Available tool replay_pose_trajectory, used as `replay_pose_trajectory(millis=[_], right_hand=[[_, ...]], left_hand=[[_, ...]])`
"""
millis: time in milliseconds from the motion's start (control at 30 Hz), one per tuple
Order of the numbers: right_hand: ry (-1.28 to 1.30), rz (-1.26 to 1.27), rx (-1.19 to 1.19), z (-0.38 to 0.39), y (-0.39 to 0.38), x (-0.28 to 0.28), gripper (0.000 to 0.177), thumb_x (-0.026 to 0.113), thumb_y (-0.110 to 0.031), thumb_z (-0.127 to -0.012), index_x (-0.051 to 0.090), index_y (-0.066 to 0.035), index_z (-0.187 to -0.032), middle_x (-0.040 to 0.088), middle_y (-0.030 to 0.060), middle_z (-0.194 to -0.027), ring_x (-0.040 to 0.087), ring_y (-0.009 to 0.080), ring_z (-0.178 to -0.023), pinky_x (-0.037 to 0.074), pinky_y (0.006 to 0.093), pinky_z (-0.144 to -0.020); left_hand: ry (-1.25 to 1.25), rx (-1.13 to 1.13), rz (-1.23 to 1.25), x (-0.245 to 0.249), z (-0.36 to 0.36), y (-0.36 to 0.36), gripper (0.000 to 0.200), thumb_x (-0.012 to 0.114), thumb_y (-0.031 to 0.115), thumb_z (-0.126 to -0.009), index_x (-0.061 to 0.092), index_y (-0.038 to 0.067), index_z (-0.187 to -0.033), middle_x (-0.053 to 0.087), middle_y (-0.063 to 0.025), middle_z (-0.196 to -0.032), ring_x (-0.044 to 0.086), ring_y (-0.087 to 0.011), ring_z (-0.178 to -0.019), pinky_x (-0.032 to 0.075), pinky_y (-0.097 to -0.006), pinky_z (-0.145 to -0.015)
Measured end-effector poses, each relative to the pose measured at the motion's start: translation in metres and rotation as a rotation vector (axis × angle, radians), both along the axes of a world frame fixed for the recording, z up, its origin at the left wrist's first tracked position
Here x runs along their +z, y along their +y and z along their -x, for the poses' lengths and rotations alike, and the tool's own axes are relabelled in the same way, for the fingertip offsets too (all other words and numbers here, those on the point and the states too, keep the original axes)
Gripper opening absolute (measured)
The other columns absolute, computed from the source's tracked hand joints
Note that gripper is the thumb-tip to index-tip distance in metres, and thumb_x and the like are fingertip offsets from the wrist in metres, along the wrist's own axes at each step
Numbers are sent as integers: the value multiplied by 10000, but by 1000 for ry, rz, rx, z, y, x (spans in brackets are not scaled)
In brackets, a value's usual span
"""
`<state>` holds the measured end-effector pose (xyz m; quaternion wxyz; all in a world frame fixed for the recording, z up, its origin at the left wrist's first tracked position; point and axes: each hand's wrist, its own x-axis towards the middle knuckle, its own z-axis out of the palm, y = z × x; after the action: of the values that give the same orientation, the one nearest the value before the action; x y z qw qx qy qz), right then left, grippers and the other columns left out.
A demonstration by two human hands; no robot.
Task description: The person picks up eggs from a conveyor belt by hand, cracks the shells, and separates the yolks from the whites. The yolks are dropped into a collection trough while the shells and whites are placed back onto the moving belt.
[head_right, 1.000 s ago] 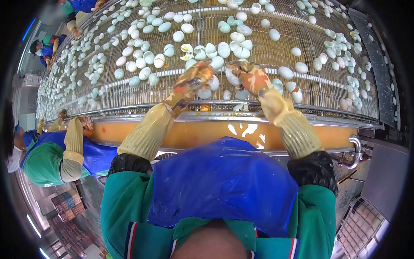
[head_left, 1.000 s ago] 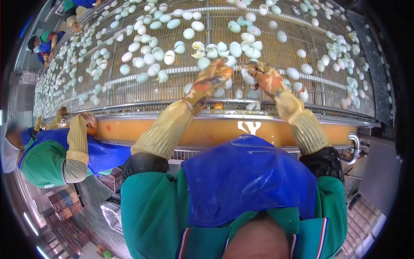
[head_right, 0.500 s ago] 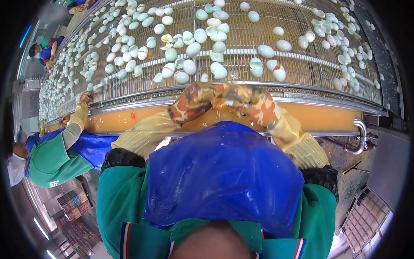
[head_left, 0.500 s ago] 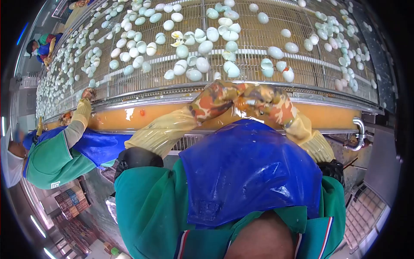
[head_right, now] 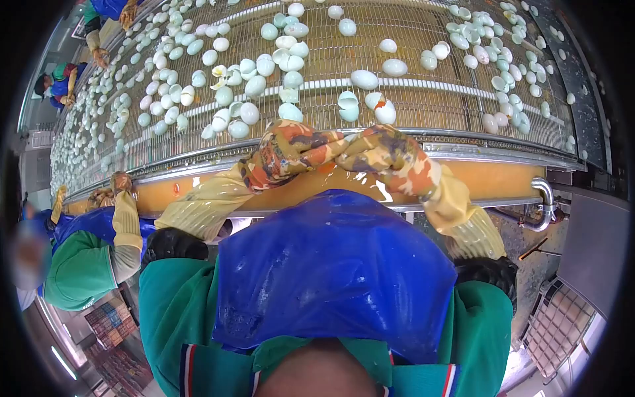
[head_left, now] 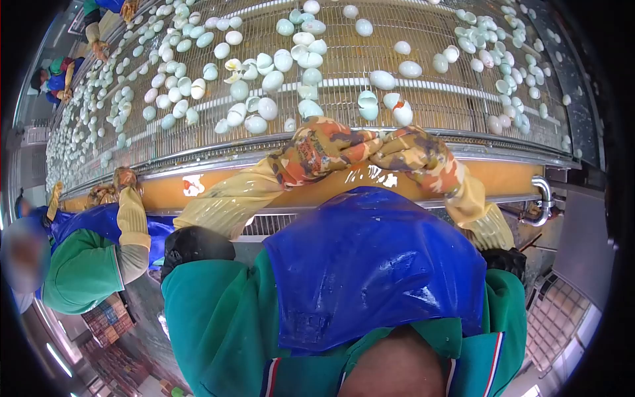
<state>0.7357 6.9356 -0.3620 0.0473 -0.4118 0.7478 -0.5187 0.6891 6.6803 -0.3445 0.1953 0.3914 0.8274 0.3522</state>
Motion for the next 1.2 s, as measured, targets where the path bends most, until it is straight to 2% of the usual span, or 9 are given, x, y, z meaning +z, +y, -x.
replay_pose_trajectory(millis=[100,200,267,367,467,567,767,933,1200], right_hand=[[-427,170,-10,-3,27,-4,296,610,-110,-800,581,-27,-1082,601,149,-1088,598,278,-957,491,381,-782],[-679,311,-226,22,45,8,407,593,-293,-826,550,-48,-1149,597,149,-1095,596,242,-954,501,312,-749],[-419,279,-810,43,50,9,545,589,-463,-805,542,-76,-1185,596,156,-1106,593,239,-956,501,324,-757],[-450,-684,-1252,76,76,-26,445,484,-270,-923,422,-97,-1328,547,132,-1193,564,241,-1031,476,351,-815],[-617,-297,-776,89,89,-184,650,619,-518,-762,502,-112,-1255,582,169,-1170,580,311,-1044,471,372,-848],[-135,-857,-711,62,26,-76,568,638,-472,-742,546,-120,-1178,626,174,-1054,615,316,-953,501,389,-784],[-367,-994,-607,96,42,-116,527,647,-405,-742,562,-115,-1174,640,165,-1006,627,313,-896,504,402,-759],[-308,-140,-541,53,71,-52,501,649,-346,-753,544,-69,-1157,637,176,-1002,617,336,-884,487,376,-748],[-510,209,-300,3,148,-27,348,539,-110,-872,519,-53,-1215,587,109,-1112,575,191,-980,466,304,-817]], left_hand=[[386,-216,135,-8,-6,8,377,587,370,-842,629,160,-1151,643,-100,-852,576,-194,-688,482,-299,-720],[-190,-129,249,-8,-8,20,428,523,449,-866,647,116,-1106,629,-106,-1002,568,-196,-876,430,-364,-870],[-239,-59,-433,-68,7,18,497,506,495,-866,630,75,-1102,627,-109,-1000,573,-214,-907,426,-384,-884],[-624,542,-940,-50,43,34,592,543,508,-854,537,5,-1167,595,-136,-1046,570,-264,-993,453,-394,-893],[-751,1026,-1038,-31,93,40,597,638,410,-827,449,22,-1241,542,-125,-1132,573,-266,-990,506,-332,-844],[-834,935,-782,-54,96,55,570,663,343,-829,440,39,-1257,523,-98,-1177,580,-247,-972,529,-314,-792],[-956,806,-492,-69,50,101,511,683,252,-822,447,109,-1253,560,-78,-1123,606,-229,-934,542,-344,-733],[-1127,616,-652,-57,39,127,527,678,247,-828,432,98,-1270,563,-77,-1121,612,-220,-923,543,-334,-727],[-938,655,-631,-62,40,166,462,583,292,-895,457,57,-1272,581,-106,-1144,638,-182,-878,529,-260,-681]])
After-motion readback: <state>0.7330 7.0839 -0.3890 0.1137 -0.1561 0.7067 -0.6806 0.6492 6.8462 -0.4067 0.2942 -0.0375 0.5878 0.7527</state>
